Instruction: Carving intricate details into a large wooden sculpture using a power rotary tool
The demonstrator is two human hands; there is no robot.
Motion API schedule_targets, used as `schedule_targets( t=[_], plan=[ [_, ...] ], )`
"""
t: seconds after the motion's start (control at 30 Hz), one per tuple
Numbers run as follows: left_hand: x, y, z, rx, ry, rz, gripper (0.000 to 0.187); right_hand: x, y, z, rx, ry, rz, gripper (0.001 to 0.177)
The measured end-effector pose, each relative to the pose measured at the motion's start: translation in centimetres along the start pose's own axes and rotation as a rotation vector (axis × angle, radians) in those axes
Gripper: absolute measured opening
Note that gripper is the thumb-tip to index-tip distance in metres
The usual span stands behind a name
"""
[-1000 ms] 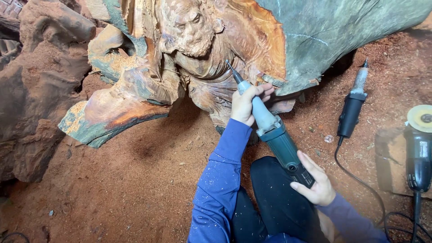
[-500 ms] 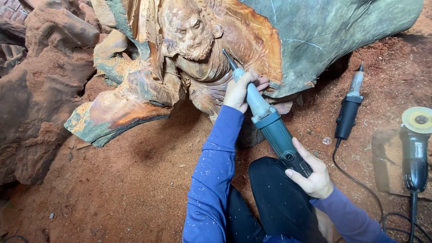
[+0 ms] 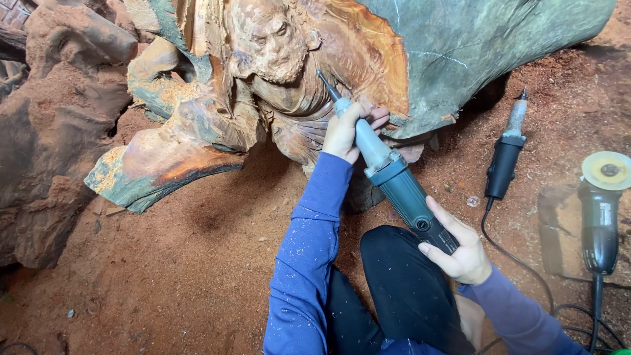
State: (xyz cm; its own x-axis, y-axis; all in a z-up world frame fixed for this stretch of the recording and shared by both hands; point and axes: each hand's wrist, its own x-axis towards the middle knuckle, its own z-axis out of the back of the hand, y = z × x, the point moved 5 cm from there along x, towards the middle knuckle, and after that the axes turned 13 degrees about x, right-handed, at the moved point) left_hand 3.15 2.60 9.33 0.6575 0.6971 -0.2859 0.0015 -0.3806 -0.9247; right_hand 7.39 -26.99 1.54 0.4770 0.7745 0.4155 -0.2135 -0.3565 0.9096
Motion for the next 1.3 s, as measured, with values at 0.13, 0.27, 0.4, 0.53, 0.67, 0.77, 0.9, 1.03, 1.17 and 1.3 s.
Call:
schedule_targets(
  t=[0.13, 0.27, 0.4, 0.53, 0.67, 0.77, 0.9, 1.03, 1.17, 1.3],
  plan=[
    [0.1, 0.6, 0.2, -0.015, -0.002, -0.02, 0.036, -0.2, 0.2, 0.3, -0.003, 0.009, -0.003, 0.086],
    [0.4, 1.6, 0.4, -0.046, -0.025, -0.038, 0.029, -0.3, 0.5, 0.4, -0.002, 0.017, 0.0, 0.084],
    [-0.6, 1.4, -0.1, -0.117, -0.017, -0.039, 0.027, -0.4, 0.9, 0.6, 0.007, 0.021, 0.016, 0.082],
    [0.0, 2.1, 0.2, -0.163, -0.005, -0.051, 0.026, -0.5, 0.8, 0.8, -0.005, 0.029, 0.018, 0.083],
    [-0.2, 2.1, 0.2, -0.163, -0.013, -0.055, 0.024, -0.4, 1.1, 0.8, -0.017, 0.025, 0.015, 0.083],
    [-0.5, 2.1, 0.1, -0.186, -0.008, -0.076, 0.025, -0.4, 1.1, 0.9, -0.034, 0.029, 0.013, 0.082],
    [-1.0, 2.2, 0.0, -0.243, -0.009, -0.098, 0.026, -0.4, 1.6, 1.0, -0.061, 0.028, 0.006, 0.082],
    [-0.9, 2.6, 0.0, -0.26, -0.005, -0.117, 0.026, -0.4, 1.7, 1.2, -0.082, 0.036, 0.008, 0.082],
    [-1.1, 2.9, -0.1, -0.308, -0.029, -0.134, 0.023, -0.4, 1.7, 1.4, -0.1, 0.051, 0.001, 0.081],
    [-1.4, 3.4, -0.3, -0.347, -0.043, -0.114, 0.017, -0.1, 2.7, 2.2, -0.13, 0.093, 0.011, 0.079]
  ],
)
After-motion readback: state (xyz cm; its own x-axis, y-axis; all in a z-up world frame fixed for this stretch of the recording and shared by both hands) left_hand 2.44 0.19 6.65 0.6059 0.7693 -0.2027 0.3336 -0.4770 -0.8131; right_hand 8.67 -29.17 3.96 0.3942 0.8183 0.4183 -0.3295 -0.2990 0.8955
